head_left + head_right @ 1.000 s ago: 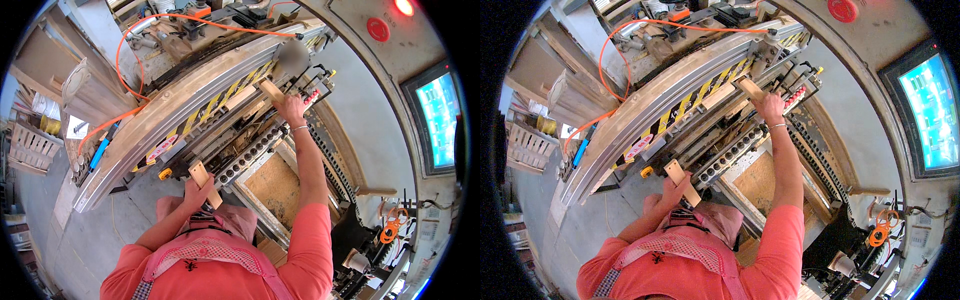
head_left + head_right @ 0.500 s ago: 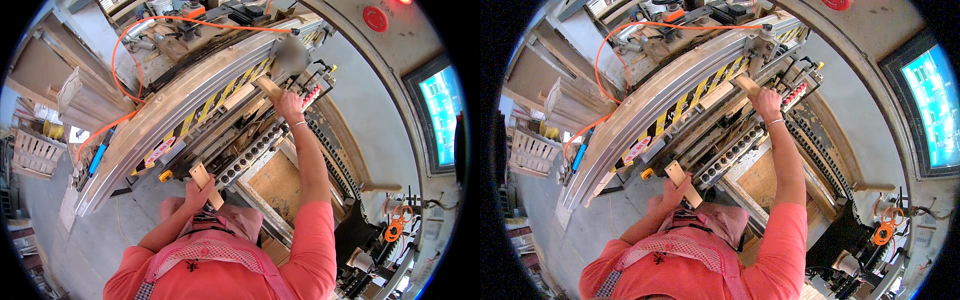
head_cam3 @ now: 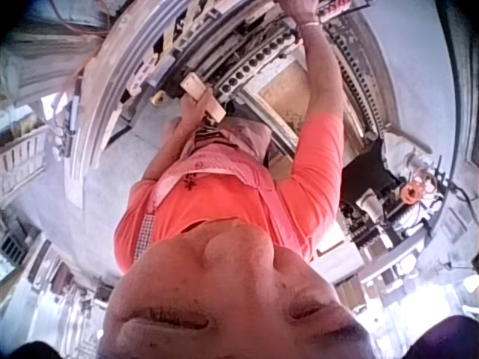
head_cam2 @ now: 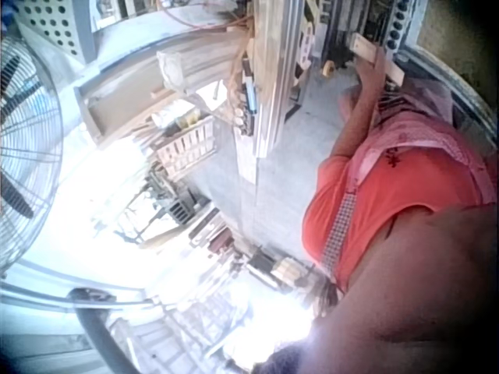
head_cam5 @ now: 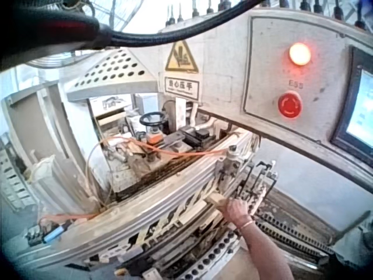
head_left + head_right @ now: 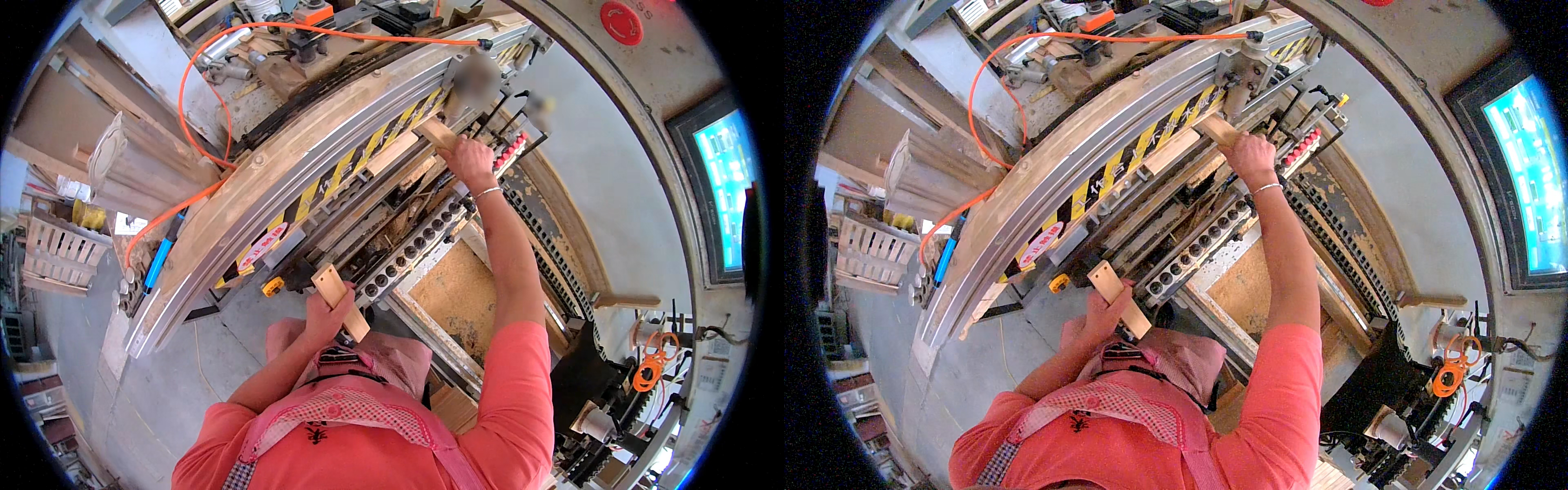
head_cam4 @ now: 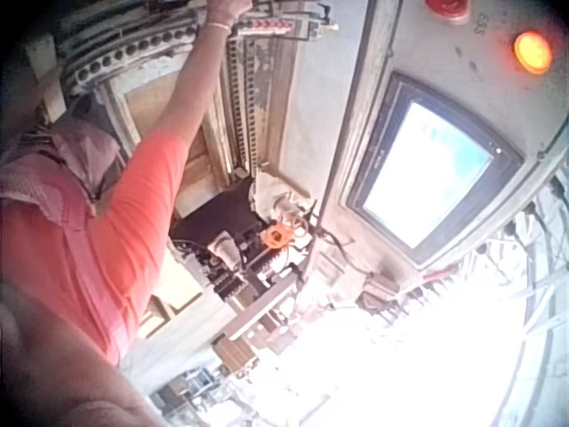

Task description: The person operates a woodworking machine to process small wooden blocks. They repeatedly pick up blocks, feed them into the machine, and then stack the processed pieces on a nearby table.

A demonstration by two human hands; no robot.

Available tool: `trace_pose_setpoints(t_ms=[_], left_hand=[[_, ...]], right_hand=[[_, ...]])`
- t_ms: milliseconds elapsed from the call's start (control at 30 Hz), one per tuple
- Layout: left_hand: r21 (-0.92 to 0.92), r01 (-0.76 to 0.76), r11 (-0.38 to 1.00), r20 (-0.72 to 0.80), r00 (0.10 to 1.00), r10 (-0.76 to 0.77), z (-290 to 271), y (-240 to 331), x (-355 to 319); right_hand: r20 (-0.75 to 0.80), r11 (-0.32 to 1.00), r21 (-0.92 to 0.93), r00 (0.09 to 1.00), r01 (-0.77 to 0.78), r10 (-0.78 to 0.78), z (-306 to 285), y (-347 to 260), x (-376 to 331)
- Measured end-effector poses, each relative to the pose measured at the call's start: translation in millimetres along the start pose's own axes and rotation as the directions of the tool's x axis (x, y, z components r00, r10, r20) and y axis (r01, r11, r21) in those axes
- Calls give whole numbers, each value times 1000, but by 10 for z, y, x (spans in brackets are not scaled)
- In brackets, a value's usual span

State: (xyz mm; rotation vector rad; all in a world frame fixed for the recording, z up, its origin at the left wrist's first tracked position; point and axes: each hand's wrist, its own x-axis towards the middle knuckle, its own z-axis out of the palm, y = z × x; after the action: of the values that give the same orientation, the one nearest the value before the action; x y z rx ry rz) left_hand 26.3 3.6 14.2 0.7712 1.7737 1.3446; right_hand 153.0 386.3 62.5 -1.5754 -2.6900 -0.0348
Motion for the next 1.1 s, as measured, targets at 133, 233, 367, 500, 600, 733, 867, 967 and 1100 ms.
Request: trace_pose_setpoints(t_ms=[133, 233, 367, 500, 600, 733, 867, 967, 1100], left_hand=[[34, -27, 999, 6, 1000, 27, -8, 53, 8], [-4, -17, 1000, 10, 1000, 17, -7, 43, 10], [-23, -15, 1000, 16, 1000, 15, -1, 53, 12], [-1, -10, 1000, 24, 1000, 10, -10, 57, 8], [-94, 82, 992, 35, 996, -79, -25, 31, -21], [-143, 83, 986, 60, 995, -76, -32, 134, -21], [-203, 147, 968, 83, 988, -133, -61, 97, -21], [-231, 171, 958, 86, 984, -155, -99, 315, -33], [-197, 209, 958, 82, 977, -197, -249, 666, -133]], right_hand=[[0, 1000, -4, 1000, 0, 0, -49, 32, -41], [18, 1000, 6, 1000, 13, -13, -52, 71, -40], [70, 999, -22, 997, 41, -39, -22, 99, -6], [72, 999, -8, 997, 38, -37, -18, 93, 15], [70, 999, 10, 997, 32, -32, -66, 36, -1], [92, 1000, 1, 995, 27, -27, -73, 80, 13], [86, 999, -7, 995, 50, -49, -81, 60, 18], [49, 998, -9, 997, 62, -62, -52, 78, 22], [41, 996, -45, 996, 80, -78, -81, 71, 4]])
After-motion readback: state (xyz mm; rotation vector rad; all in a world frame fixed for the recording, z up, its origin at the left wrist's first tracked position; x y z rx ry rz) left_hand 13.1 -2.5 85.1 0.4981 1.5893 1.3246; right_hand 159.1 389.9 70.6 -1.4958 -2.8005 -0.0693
